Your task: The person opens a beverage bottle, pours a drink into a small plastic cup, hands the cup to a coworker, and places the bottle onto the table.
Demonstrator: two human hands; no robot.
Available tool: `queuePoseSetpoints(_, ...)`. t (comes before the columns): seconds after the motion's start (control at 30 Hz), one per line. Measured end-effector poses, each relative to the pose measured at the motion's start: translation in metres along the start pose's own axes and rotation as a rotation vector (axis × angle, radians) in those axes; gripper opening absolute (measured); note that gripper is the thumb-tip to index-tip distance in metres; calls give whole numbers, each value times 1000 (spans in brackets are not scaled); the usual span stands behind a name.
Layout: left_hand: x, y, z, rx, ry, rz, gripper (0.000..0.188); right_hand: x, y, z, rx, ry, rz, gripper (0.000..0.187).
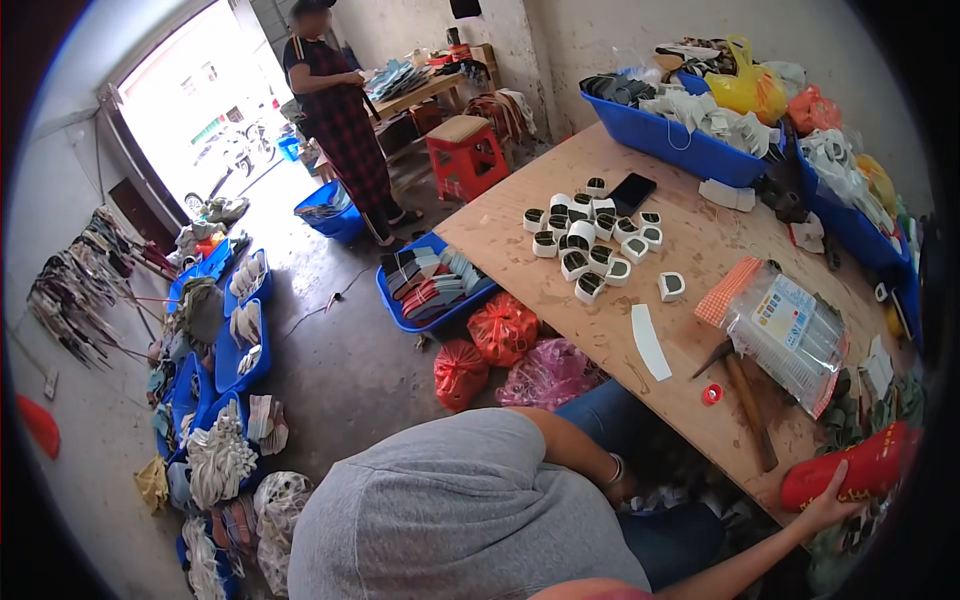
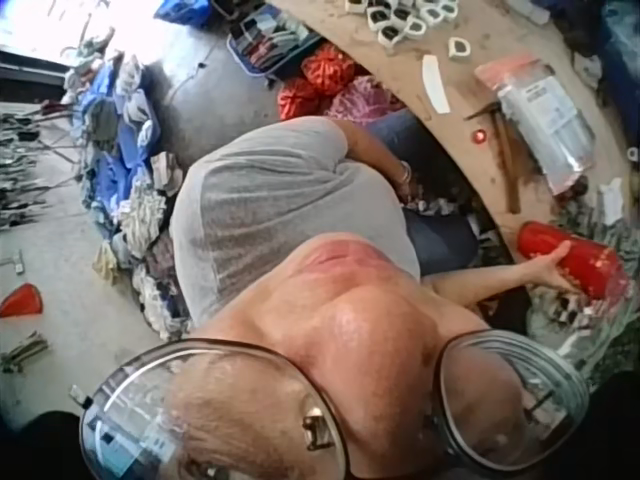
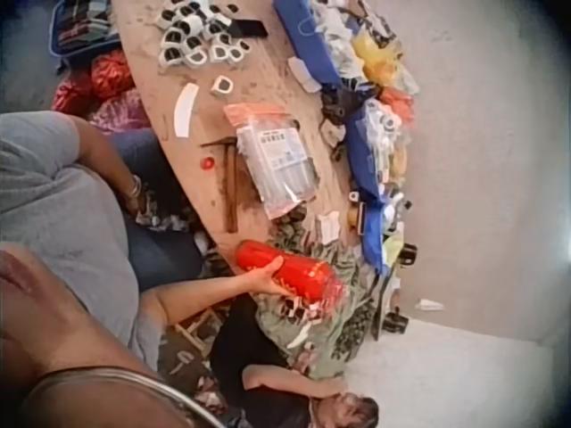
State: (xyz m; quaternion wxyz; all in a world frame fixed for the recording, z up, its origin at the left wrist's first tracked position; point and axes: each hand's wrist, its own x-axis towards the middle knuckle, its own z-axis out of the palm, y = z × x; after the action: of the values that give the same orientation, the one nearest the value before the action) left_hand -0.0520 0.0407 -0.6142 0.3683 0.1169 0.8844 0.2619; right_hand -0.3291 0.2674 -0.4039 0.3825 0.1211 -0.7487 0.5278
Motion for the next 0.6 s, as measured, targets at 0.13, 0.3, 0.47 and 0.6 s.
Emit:
queuePoseSetpoints(0.13,-2,3,1,15,-1,-7,53,0,8,1,0,29,-52,93)
queuePoseSetpoints(0.3,-8,2,3,24,3,-21,53,-1,1,-2,-8,5,-10,94)
queuePoseSetpoints(0.47,-9,1,2,22,-2,-26,54,-1,1,-2,-33,21,-8,95)
queuePoseSetpoints(0.6,-9,-1,1,37,-1,-29,54,0,0,-2,-37,26,10,96)
